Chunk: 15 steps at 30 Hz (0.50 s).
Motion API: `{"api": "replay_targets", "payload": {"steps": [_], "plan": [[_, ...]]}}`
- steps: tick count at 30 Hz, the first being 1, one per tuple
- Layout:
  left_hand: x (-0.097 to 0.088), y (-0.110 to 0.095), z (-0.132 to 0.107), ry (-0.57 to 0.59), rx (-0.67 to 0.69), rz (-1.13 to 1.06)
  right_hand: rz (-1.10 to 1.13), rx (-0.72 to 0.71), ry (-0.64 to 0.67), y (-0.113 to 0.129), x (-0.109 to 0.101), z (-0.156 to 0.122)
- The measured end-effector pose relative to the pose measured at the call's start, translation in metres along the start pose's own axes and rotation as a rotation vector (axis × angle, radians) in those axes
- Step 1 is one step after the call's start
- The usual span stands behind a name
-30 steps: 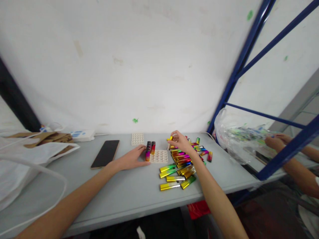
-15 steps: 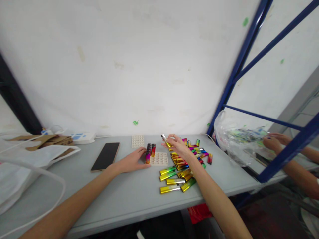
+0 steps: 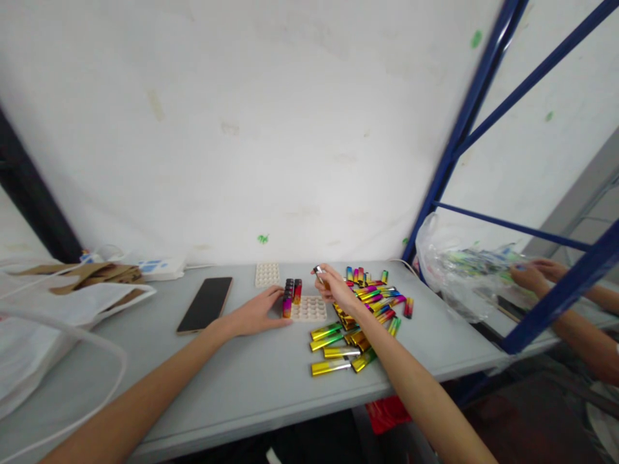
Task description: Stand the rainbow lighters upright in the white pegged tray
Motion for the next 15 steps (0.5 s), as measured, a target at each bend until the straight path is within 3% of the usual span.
{"api": "replay_targets", "payload": {"steps": [7,11,15], "plan": [[0.002,0.002,0.001,0.017,0.023,0.008,-0.522,-0.258,-0.203,-0.008,-0.002,0.008],[0.003,0.003,0.001,0.025,0.016,0.020,-0.640,-0.321,-0.303,-0.012,-0.006,0.010],[0.001,0.002,0.001,0.010,0.020,0.015,-0.679,-0.359,-0.298,-0.010,-0.005,0.008]]}}
Point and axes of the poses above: each hand's wrist, its own z-axis towards the middle knuckle, its own x-axis out of the palm, y = z × x, the point moved 1 cm from there along z, towards the middle knuckle, and after that the axes turned 12 degrees about z, right-handed, at the moved point
